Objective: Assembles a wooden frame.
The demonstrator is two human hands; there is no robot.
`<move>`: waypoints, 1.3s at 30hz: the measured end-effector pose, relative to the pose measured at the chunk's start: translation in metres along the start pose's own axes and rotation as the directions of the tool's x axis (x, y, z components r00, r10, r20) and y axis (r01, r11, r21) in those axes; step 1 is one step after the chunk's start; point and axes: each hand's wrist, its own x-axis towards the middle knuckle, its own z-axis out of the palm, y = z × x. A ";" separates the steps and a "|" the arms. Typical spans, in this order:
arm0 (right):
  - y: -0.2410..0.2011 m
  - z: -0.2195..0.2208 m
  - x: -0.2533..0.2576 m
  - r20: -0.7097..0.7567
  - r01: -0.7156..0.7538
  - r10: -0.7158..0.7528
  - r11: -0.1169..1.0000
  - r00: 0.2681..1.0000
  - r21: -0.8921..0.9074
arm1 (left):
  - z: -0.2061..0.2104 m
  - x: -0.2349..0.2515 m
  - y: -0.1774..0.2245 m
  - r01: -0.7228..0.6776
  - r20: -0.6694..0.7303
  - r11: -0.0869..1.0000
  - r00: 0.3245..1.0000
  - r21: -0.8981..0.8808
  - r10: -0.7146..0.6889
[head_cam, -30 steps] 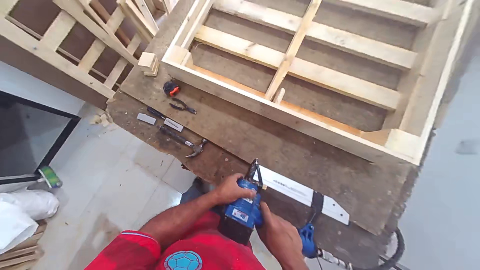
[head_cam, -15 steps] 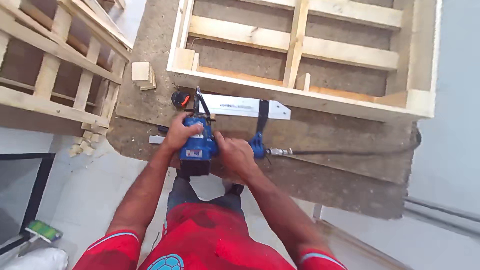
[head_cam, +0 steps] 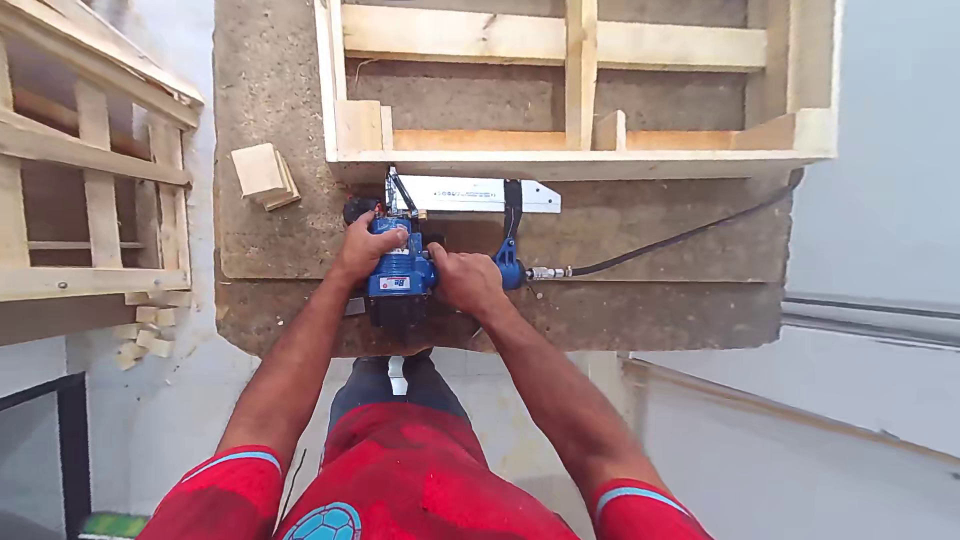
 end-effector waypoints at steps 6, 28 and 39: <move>0.000 0.007 0.001 -0.041 0.008 -0.008 1.000 0.999 0.016 | -0.002 0.005 -0.009 -0.015 -0.013 1.000 1.000 -0.007 0.015; -0.005 0.018 0.019 0.113 -0.040 0.039 0.999 0.993 0.007 | -0.010 0.020 -0.027 0.061 0.006 0.997 0.998 -0.050 -0.061; 0.012 -0.020 -0.148 -0.138 -0.152 0.175 0.975 0.975 0.164 | -0.029 -0.035 0.039 -0.199 0.243 0.936 0.961 0.290 0.129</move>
